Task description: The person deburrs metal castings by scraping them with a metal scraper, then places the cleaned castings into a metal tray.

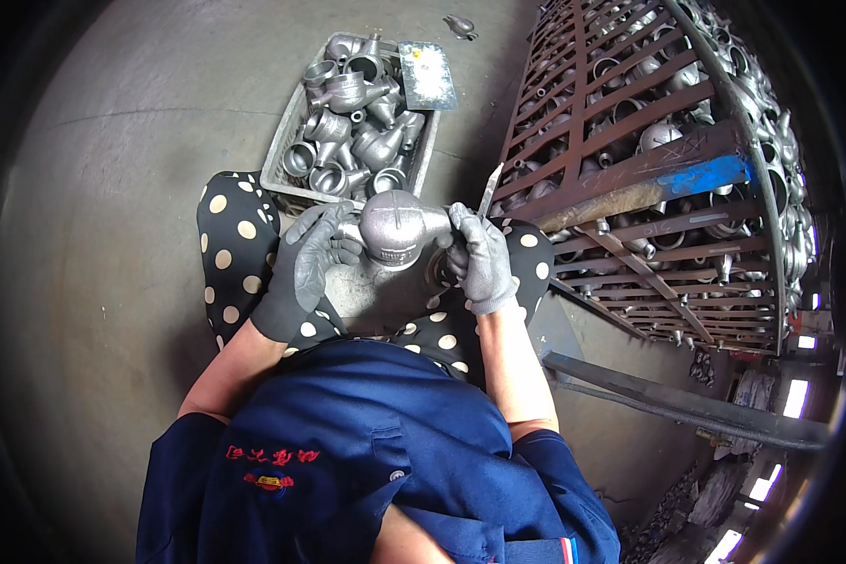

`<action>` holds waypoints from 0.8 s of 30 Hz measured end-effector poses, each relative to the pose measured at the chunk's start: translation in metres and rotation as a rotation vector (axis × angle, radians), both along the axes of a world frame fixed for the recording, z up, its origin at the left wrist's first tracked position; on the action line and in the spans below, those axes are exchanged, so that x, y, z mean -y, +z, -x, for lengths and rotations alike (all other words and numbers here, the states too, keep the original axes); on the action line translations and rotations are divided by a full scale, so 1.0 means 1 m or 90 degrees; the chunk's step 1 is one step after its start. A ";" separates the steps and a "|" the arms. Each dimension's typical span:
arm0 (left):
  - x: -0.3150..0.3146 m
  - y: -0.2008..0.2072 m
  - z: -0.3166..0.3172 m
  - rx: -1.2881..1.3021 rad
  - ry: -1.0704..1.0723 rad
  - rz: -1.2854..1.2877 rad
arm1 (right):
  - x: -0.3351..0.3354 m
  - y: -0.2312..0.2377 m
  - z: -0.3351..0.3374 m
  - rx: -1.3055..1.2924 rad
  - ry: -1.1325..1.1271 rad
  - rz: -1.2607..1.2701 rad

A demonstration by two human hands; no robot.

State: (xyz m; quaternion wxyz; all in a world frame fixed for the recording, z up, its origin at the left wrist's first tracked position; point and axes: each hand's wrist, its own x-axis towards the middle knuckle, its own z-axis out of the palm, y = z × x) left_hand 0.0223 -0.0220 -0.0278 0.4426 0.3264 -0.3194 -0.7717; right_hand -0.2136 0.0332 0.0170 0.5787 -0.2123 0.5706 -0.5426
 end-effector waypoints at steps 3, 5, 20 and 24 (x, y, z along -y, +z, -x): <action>-0.001 -0.002 0.000 0.020 0.012 -0.008 | 0.000 0.002 0.000 -0.031 0.008 0.010; -0.002 0.006 0.002 0.020 0.018 -0.011 | 0.000 0.002 0.001 -0.044 0.008 -0.010; -0.002 0.025 -0.002 0.149 0.056 0.024 | 0.002 0.013 -0.011 -0.113 0.020 0.029; -0.002 0.027 -0.005 0.197 0.063 0.070 | -0.001 0.010 -0.016 -0.107 0.022 0.018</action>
